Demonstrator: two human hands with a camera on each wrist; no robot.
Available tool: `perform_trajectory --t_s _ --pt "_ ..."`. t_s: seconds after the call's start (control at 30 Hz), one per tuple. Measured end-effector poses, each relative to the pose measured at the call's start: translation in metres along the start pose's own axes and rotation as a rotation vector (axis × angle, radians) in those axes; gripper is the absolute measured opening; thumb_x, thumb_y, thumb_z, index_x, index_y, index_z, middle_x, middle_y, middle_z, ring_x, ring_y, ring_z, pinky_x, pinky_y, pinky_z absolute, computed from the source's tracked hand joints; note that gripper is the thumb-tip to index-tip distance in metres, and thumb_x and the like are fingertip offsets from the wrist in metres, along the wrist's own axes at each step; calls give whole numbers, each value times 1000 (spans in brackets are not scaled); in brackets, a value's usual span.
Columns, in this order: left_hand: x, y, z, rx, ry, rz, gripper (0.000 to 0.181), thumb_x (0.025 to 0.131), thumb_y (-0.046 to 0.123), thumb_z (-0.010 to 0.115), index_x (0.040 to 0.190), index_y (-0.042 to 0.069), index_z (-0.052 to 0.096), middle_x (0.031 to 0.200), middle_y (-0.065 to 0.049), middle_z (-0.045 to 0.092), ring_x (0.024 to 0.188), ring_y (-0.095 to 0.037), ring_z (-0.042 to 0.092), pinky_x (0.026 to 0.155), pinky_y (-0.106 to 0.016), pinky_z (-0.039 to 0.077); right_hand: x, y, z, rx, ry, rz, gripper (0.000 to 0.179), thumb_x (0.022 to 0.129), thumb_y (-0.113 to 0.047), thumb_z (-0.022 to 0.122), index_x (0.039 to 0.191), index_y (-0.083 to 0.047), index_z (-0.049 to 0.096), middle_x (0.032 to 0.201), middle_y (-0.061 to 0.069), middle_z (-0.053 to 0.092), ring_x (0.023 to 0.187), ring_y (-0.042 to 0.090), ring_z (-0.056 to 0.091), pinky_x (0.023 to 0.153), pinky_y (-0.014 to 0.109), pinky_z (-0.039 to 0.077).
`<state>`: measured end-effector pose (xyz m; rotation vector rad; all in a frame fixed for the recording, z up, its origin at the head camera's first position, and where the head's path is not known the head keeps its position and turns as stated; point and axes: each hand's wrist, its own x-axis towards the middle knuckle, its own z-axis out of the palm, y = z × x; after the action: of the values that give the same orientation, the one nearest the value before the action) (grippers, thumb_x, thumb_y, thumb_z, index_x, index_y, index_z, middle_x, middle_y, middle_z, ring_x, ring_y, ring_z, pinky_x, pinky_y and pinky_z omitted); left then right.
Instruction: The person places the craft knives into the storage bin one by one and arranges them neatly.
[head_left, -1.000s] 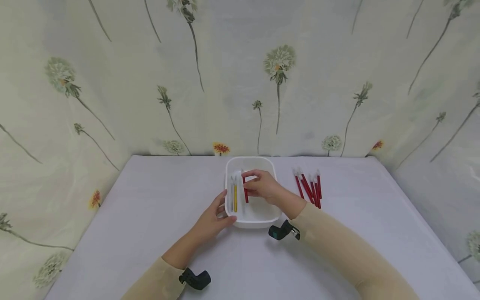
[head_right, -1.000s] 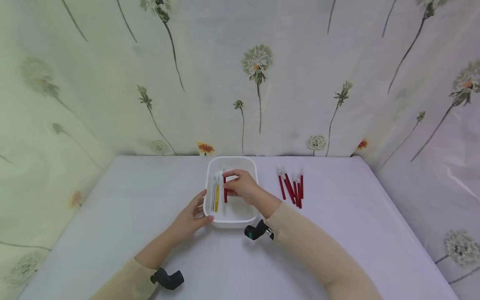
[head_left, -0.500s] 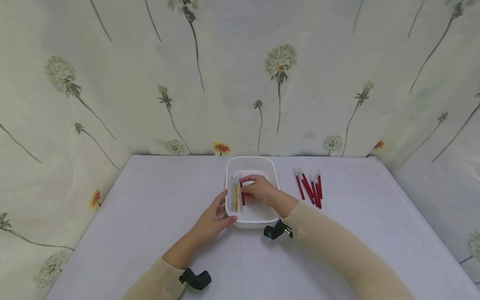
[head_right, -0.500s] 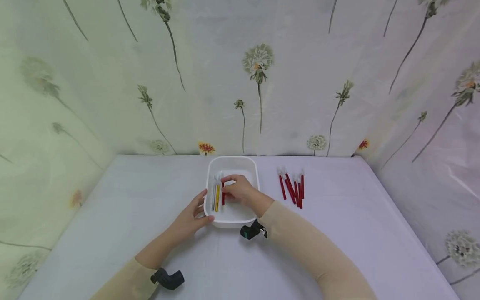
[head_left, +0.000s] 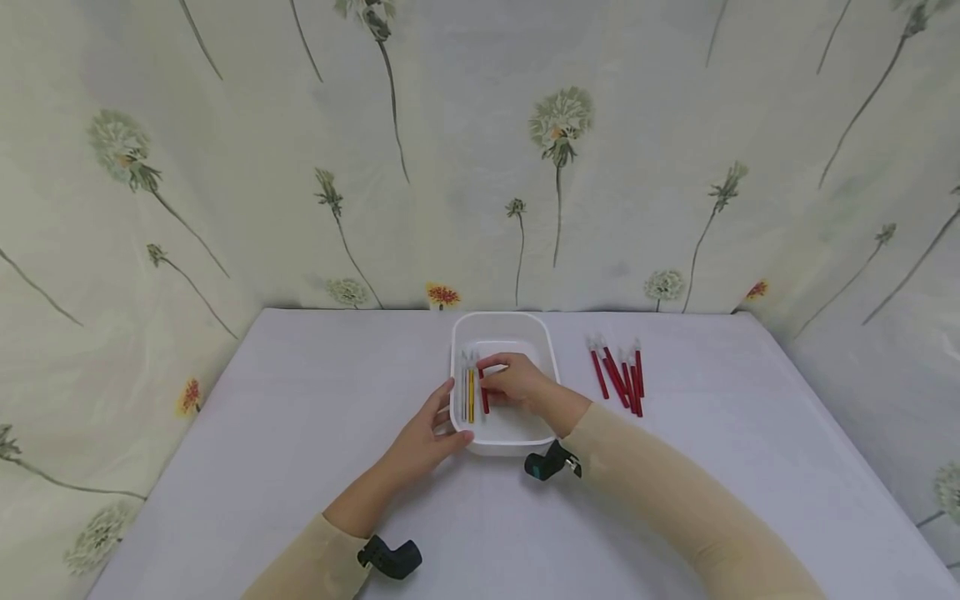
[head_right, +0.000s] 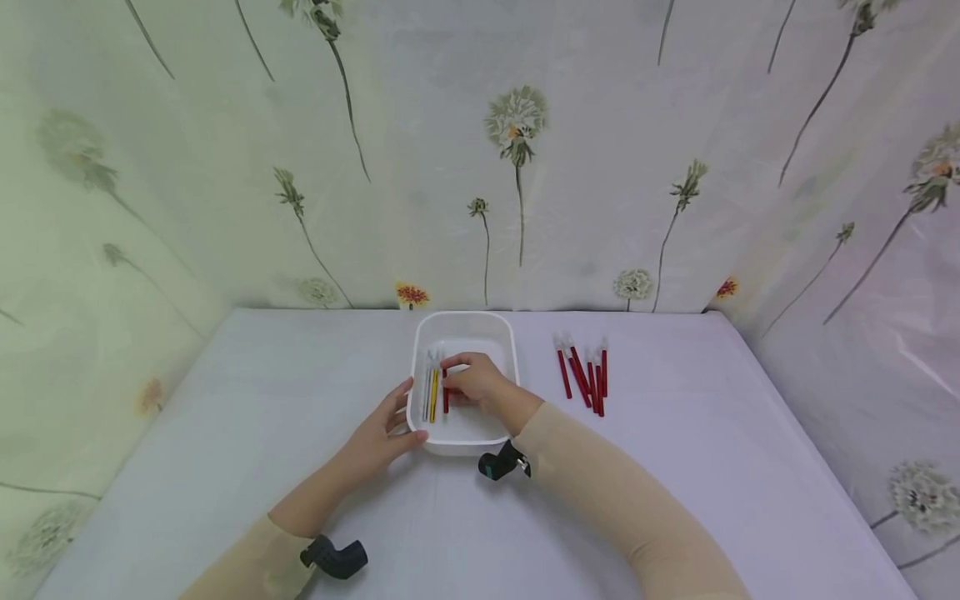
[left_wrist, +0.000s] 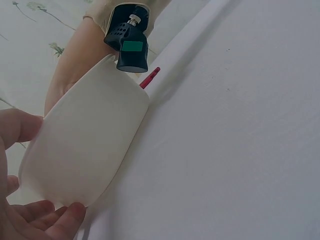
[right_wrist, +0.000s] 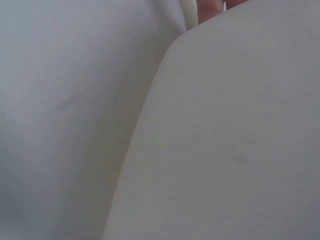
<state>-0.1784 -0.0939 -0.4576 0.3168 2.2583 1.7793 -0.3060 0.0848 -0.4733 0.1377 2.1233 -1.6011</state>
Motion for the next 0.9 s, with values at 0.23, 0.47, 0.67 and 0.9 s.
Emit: perform_trajectory --t_s 0.23,0.47,0.67,0.9 --pt "-5 8 0 0 3 6 85 83 22 69 148 15 14 149 -16 24 130 -33 35 95 -38 44 -3 -3 2 1 13 10 31 83 -5 66 113 -12 61 106 13 59 75 20 61 64 28 55" --pt "-4 6 0 -9 1 8 86 83 22 69 148 15 13 149 -16 23 131 -33 34 96 -38 44 -4 -2 3 -3 34 3 30 83 -5 66 112 -12 61 103 12 59 73 20 61 63 28 55" --pt "-3 6 -1 -21 1 8 84 84 18 67 148 14 13 149 -17 23 131 -34 34 95 -39 44 -4 -1 4 -32 37 -23 30 83 -5 67 111 -11 62 102 12 59 74 19 62 65 28 56" --pt "-4 6 -1 -23 -6 9 85 83 22 69 148 17 15 149 -16 23 131 -34 34 95 -37 44 -5 0 5 -74 43 -45 30 82 -7 68 111 -12 62 102 11 60 76 20 62 67 29 56"
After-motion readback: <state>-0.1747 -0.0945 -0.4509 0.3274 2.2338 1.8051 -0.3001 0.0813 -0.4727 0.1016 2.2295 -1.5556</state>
